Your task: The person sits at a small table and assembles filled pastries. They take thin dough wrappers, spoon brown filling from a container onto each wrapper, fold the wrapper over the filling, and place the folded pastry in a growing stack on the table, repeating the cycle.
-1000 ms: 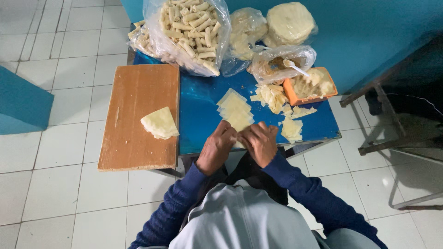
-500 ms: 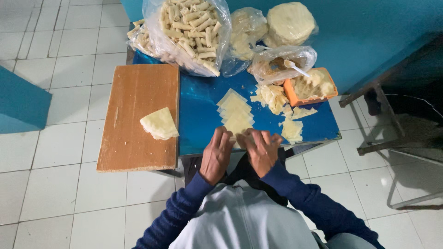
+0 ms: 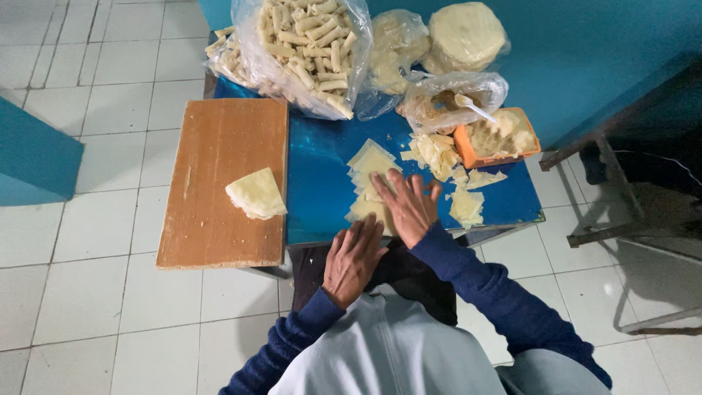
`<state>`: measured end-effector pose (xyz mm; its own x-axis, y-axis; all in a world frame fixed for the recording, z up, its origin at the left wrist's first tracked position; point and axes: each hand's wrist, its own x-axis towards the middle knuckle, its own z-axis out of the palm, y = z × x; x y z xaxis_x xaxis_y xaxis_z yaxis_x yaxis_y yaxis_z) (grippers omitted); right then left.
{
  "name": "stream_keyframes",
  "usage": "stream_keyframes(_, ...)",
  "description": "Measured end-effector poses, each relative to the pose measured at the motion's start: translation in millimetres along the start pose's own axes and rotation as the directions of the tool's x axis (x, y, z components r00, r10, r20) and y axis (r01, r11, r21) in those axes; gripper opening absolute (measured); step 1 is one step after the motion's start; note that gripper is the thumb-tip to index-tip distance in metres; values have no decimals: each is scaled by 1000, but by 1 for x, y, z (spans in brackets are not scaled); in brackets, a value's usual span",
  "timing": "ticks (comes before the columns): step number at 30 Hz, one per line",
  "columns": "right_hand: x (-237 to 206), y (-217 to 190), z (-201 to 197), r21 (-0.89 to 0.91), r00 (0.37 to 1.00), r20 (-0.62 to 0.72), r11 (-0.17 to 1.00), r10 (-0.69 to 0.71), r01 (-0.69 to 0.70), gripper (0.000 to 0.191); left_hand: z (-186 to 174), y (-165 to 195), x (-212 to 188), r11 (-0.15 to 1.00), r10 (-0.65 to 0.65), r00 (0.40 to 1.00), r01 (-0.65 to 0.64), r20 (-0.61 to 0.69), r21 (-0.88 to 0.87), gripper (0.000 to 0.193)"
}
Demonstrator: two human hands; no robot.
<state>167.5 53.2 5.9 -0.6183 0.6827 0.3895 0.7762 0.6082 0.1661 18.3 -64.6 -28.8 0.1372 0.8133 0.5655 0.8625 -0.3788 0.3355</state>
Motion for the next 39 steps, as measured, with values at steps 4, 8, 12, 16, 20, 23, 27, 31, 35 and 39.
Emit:
stream_keyframes(4, 7, 13, -4, 372, 996, -65, 924, -65, 85, 69, -1, 3, 0, 1000, -8, 1000, 8, 3, 7, 54)
stream_keyframes(8, 7, 6, -1, 341, 988, -134, 933, -72, 114, 55, -1, 4, 1, 999, 4, 1000, -5, 23, 51, 53)
stream_keyframes(12, 6, -1, 2, 225, 969, -191, 953, -159, 201, 59, 0, 3, 0, 999, -6, 999, 3, 41, 54, 52)
stream_keyframes(16, 17, 11, 3, 365, 987, -94, 918, -129, 155, 61, 1, 3, -1, 998, 7, 1000, -9, 26, 62, 53)
stream_keyframes(20, 43, 52, 7, 906, 983, 173, 381, 65, -185, 64, 2, 3, -1, 999, 2, 1000, -2, 14, 32, 56)
stream_keyframes(23, 78, 81, 14, 976, 975, 215, 14, 49, -216, 58, 1, 4, 0, 1000, 5, 1000, -5, 19, 8, 57)
stream_keyframes(27, 152, 93, 13, 975, 971, 178, -162, 160, -152, 51, -1, 6, 2, 1000, 0, 999, -1, 41, 22, 58)
stream_keyframes(31, 229, 85, -11, 981, 983, -100, -148, 155, 123, 49, -1, 8, 3, 999, 11, 999, -13, 32, 43, 59)
stream_keyframes(35, 221, 92, -50, 977, 986, -154, -142, 66, 162, 45, 2, 7, 3, 997, 6, 999, -10, 44, 71, 60)
stream_keyframes(39, 149, 117, -80, 994, 990, -81, 84, 115, 71, 37, 3, 6, -1, 995, 6, 999, -10, 45, 94, 60)
